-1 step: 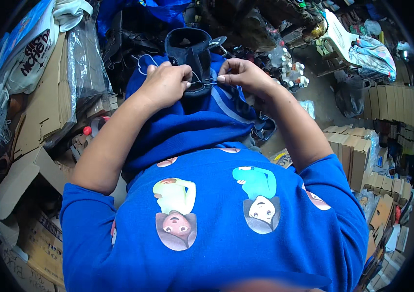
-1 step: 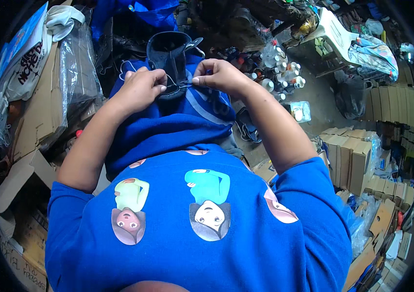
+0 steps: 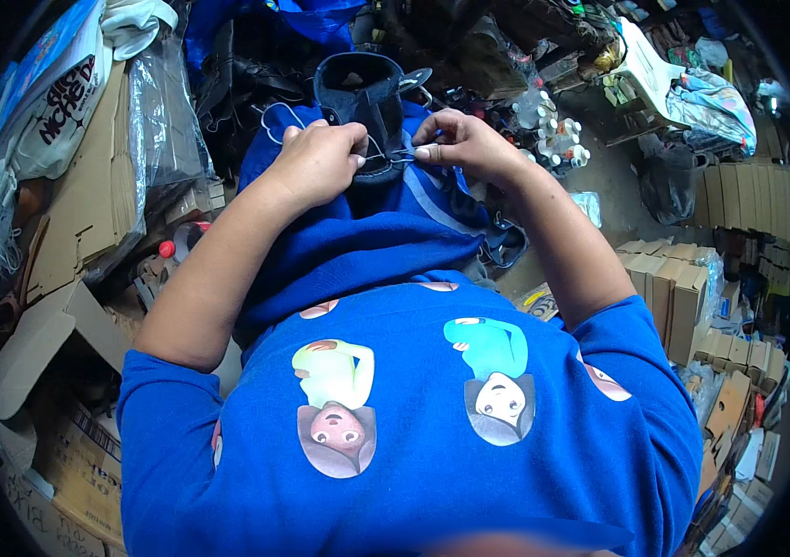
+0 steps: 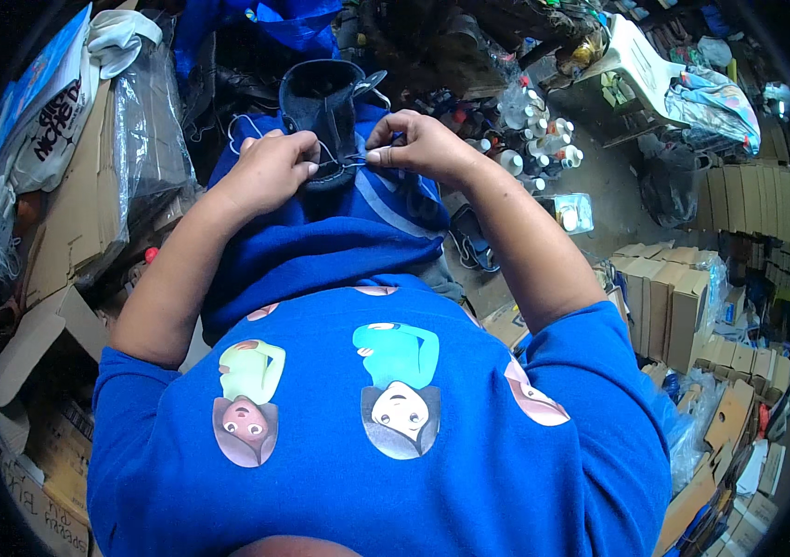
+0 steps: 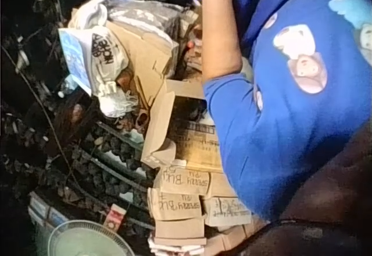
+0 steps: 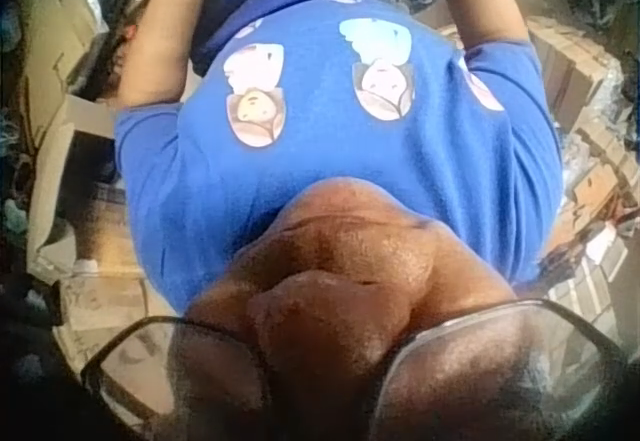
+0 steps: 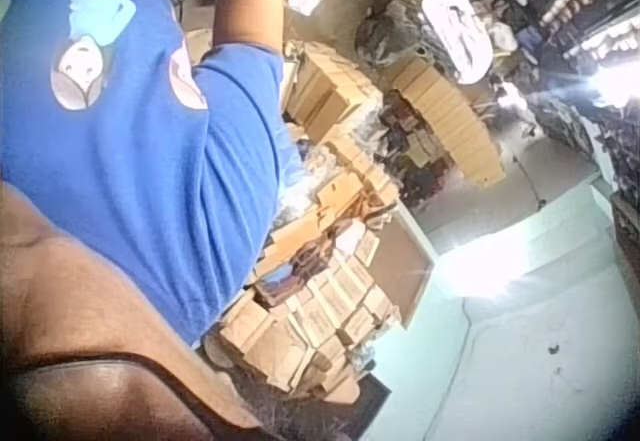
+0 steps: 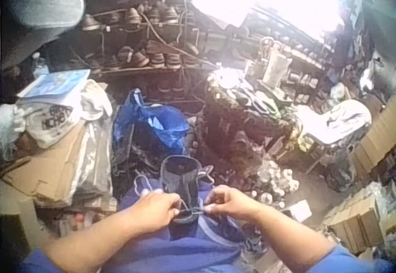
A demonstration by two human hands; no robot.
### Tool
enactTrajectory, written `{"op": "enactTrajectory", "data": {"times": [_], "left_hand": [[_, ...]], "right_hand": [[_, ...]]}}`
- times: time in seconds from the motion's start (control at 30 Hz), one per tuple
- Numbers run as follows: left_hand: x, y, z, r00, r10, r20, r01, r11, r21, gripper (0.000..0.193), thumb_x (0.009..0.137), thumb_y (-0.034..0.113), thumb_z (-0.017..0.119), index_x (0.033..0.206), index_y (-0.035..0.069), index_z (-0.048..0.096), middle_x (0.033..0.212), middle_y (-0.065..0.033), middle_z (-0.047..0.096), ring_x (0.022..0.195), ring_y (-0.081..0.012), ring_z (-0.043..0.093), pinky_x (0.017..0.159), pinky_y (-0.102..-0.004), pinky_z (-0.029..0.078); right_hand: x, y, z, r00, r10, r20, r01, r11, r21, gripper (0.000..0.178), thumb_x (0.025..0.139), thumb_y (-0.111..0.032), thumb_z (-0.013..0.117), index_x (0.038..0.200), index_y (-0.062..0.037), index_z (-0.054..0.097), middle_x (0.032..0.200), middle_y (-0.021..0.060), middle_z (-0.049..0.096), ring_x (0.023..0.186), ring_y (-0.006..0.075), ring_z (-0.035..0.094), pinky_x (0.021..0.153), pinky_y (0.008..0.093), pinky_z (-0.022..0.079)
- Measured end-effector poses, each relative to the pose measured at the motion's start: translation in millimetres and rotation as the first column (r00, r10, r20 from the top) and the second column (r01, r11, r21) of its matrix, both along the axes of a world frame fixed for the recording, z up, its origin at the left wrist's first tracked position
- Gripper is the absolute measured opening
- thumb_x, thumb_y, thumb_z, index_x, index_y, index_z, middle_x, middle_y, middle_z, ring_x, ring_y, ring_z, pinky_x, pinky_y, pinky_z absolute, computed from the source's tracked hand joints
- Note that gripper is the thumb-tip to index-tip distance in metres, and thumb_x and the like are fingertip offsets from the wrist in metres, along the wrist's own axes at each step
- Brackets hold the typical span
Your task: Manually stitching a shoe upper using a needle and thread.
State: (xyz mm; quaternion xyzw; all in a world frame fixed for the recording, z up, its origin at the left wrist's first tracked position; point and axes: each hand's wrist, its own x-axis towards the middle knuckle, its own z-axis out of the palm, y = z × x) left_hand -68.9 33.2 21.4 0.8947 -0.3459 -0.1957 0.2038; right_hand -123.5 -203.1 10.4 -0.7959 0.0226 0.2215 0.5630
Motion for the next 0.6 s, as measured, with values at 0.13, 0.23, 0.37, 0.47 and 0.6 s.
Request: {"op": "enactTrajectory", "data": {"times": [0.13,0.23,0.37,0.47,0.6], "left_hand": [[0,-7,-1,0.996,0.03,-0.085,-0.03,0.999,0.012,0.02,0.087,0.02,0.056,0.103,0.012,0.063,0.096,-0.0109,0.066,0.101,-0.0304,0.058,0.088,-0.0462,0.038],[-1,-11,-1,0.995,0.015,-0.1,-0.012,1.0,0.025,0.02,0.088,0.019,0.054,0.105,0.013,0.064,0.098,-0.0105,0.067,0.103,-0.0296,0.058,0.089,-0.0457,0.037],[-1,-11,1,0.997,-0.066,-0.033,0.066,0.998,-0.005,0.019,0.089,0.015,0.053,0.103,0.014,0.065,0.095,-0.0085,0.068,0.099,-0.0286,0.058,0.089,-0.0444,0.035],[-1,-10,2,0.991,-0.13,0.038,0.13,0.992,0.002,0.018,0.089,0.017,0.053,0.102,0.014,0.065,0.094,-0.0073,0.068,0.097,-0.0276,0.058,0.088,-0.0439,0.035],[-2,-12,-7,0.996,-0.033,0.08,0.041,0.994,-0.102,0.023,0.087,0.034,0.057,0.092,0.014,0.068,0.084,-0.0075,0.068,0.088,-0.0271,0.06,0.084,-0.0434,0.035]], "right_hand": [[-8,-15,-10,0.999,0.033,-0.04,-0.036,0.997,-0.074,0.019,0.085,-0.015,0.071,0.096,-0.0024,0.063,0.085,-0.003,0.06,0.082,0.0059,0.055,0.074,0.0223,0.045],[-23,-21,6,0.994,0.014,-0.11,-0.015,1.0,-0.01,0.016,0.088,-0.016,0.066,0.095,-0.0025,0.062,0.085,-0.0033,0.059,0.081,0.006,0.054,0.073,0.0224,0.045],[-16,-15,23,0.996,0.008,0.084,-0.005,0.999,-0.04,0.016,0.092,-0.018,0.062,0.093,-0.0031,0.057,0.082,-0.005,0.055,0.078,0.0036,0.049,0.07,0.0213,0.044],[5,-18,31,0.991,0.07,0.116,-0.04,0.969,-0.245,0.015,0.09,-0.016,0.063,0.09,-0.0026,0.058,0.078,-0.005,0.055,0.074,0.0029,0.049,0.066,0.0209,0.044],[5,-20,38,0.997,0.083,-0.006,-0.083,0.987,-0.135,0.014,0.088,-0.016,0.065,0.086,-0.0033,0.06,0.073,-0.0054,0.054,0.07,0.003,0.05,0.063,0.021,0.043]]}}
